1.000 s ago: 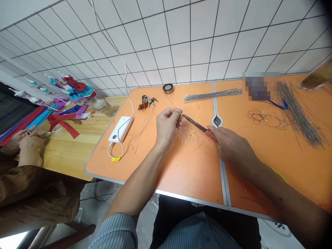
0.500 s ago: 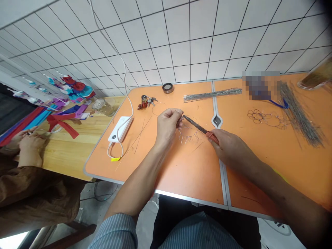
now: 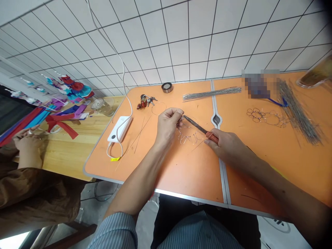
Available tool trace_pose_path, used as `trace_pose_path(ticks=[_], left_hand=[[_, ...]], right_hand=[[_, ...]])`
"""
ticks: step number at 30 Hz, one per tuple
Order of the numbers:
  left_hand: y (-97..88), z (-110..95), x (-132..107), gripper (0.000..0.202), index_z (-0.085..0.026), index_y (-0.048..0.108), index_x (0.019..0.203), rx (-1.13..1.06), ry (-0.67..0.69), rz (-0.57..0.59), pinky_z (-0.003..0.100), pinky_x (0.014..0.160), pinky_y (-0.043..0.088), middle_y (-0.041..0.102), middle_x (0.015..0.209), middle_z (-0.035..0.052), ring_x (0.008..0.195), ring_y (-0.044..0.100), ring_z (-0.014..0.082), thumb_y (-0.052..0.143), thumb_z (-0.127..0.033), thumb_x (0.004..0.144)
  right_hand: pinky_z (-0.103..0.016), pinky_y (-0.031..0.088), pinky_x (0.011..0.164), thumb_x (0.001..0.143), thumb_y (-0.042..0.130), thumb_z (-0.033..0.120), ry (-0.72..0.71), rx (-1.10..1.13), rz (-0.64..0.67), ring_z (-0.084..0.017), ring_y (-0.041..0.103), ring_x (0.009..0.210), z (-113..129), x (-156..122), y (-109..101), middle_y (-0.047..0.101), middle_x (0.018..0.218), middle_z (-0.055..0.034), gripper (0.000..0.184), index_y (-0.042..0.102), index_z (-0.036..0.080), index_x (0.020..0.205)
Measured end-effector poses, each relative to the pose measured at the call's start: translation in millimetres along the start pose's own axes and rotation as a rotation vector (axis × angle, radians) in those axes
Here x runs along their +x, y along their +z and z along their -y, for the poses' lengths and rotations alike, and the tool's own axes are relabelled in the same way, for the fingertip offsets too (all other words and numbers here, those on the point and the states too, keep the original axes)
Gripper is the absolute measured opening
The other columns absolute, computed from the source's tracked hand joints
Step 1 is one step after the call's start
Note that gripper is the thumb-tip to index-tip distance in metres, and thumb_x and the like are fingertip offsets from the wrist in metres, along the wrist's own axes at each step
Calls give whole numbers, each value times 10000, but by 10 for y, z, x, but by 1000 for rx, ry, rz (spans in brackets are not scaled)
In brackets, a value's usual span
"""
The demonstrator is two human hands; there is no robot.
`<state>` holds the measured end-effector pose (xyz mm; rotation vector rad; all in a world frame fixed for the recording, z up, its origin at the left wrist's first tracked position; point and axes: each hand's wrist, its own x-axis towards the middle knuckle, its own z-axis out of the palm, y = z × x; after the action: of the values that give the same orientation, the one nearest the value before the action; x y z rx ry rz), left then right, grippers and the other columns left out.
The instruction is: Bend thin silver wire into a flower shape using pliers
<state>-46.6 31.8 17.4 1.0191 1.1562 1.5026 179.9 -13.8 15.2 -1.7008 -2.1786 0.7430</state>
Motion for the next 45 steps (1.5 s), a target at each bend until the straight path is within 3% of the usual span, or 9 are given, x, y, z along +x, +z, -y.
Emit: trace_pose_path(ticks=[11, 22, 27, 31, 37, 45], left_hand=[[-10, 33, 16, 179, -193, 705, 744, 23, 4, -2, 207, 456, 390, 635, 647, -24, 487, 515, 73, 818, -302, 829], [-10, -28, -39, 251, -200, 707, 747, 107, 139, 1, 230, 479, 398, 611, 673, -21, 512, 509, 83, 852, -342, 895], [-2, -78, -28, 232, -196, 718, 747, 67, 110, -5, 234, 486, 406, 636, 681, -12, 510, 516, 82, 846, -330, 887], [4, -72, -22, 221, -197, 744, 775, 74, 76, -20, 233, 495, 407, 644, 691, -10, 529, 529, 85, 858, -352, 883], [6, -57, -28, 260, -198, 737, 761, 91, 77, -28, 233, 511, 406, 649, 707, -7, 549, 529, 85, 879, -380, 881], [-15, -37, -17, 294, -190, 746, 800, 79, 73, 3, 227, 528, 409, 652, 740, -8, 571, 540, 82, 889, -439, 868]], right_hand=[[-324, 410, 655, 1032, 607, 378, 21, -28, 17, -234, 670, 772, -8, 30, -1, 765, 842, -46, 190, 688, 241, 928], [-329, 399, 657, 1041, 579, 374, 8, -35, 0, -235, 662, 779, -37, 76, 37, 765, 852, -46, 202, 699, 240, 948], [-326, 424, 683, 1077, 488, 381, -35, 106, 50, -219, 655, 776, -21, 76, -18, 741, 848, -25, 272, 693, 253, 952], [-314, 432, 676, 1036, 520, 360, -38, 197, 97, -200, 630, 738, -51, 50, -71, 724, 820, 5, 206, 681, 263, 951], [-312, 466, 714, 1025, 515, 330, -41, 223, 130, -204, 688, 836, -92, 34, -76, 808, 1018, -9, 202, 699, 263, 973], [-331, 453, 706, 1071, 497, 384, -37, 300, 201, -215, 694, 852, -168, 57, -43, 777, 958, -16, 249, 707, 259, 1022]])
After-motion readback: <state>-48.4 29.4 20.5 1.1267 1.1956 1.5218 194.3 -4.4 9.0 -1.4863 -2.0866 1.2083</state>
